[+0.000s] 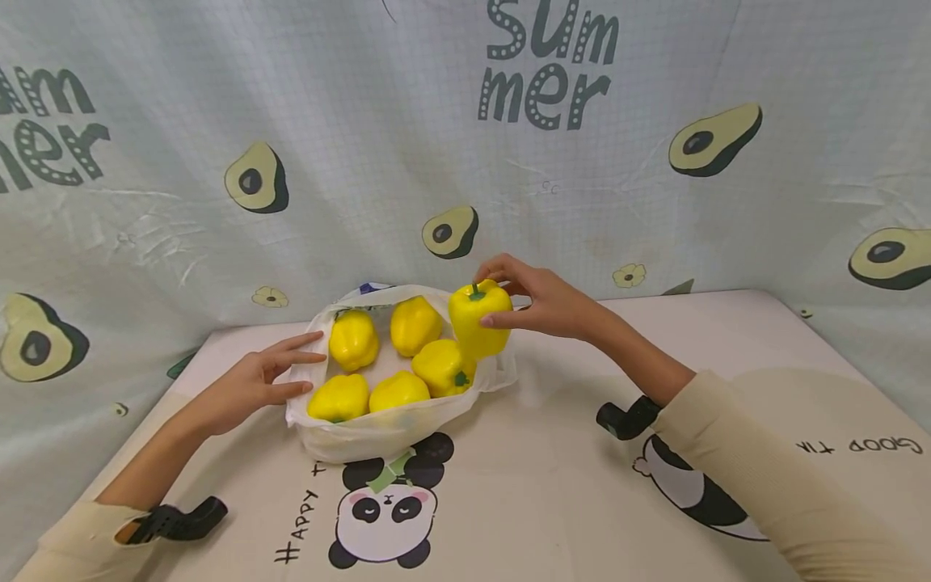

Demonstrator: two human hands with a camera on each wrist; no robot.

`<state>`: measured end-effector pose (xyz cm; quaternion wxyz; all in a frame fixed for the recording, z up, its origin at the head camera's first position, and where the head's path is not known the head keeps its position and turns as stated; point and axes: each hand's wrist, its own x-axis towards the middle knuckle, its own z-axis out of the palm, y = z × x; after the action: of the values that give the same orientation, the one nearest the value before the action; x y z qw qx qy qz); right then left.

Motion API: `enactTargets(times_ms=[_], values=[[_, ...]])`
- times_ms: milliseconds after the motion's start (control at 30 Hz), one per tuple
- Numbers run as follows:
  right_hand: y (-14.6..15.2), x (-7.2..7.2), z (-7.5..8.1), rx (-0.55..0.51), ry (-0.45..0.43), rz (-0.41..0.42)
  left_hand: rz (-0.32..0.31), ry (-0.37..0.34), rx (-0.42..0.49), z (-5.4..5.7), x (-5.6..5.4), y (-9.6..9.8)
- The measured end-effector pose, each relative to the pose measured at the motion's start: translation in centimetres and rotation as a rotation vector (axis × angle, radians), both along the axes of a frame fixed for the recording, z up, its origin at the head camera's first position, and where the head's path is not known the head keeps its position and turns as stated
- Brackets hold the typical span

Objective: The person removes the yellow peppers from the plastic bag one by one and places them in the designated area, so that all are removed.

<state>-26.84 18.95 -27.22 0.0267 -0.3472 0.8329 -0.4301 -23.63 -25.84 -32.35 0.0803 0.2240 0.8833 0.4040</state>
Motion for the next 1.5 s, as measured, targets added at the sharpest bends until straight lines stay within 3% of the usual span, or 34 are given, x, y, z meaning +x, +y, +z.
enactTargets(times_ms=[233,633,1000,1200,1500], values=[[1.0,0.4,-0.2,0.017,0.001,-0.039,0.004,-0.004,0.008,0.0,0.0,0.0],[2.0,1.2,-0.8,-0.08,-0.014,0.024,0.021,-0.04,0.023,-0.1,0.0,-0.2],[2.5,1.9,-1.2,-0.12,-0.029,-0.042,0.018,-0.035,0.003,-0.2,-0.5,-0.1],[2.5,2.1,-1.2,-0.062,0.032,-0.06,0.016,-0.04,0.01,-0.2,-0.7,-0.1],[3.3,2.4,-0.9,-0.003,0.006,-0.104,0.021,-0.041,0.008,-0.2,-0.6,-0.1]])
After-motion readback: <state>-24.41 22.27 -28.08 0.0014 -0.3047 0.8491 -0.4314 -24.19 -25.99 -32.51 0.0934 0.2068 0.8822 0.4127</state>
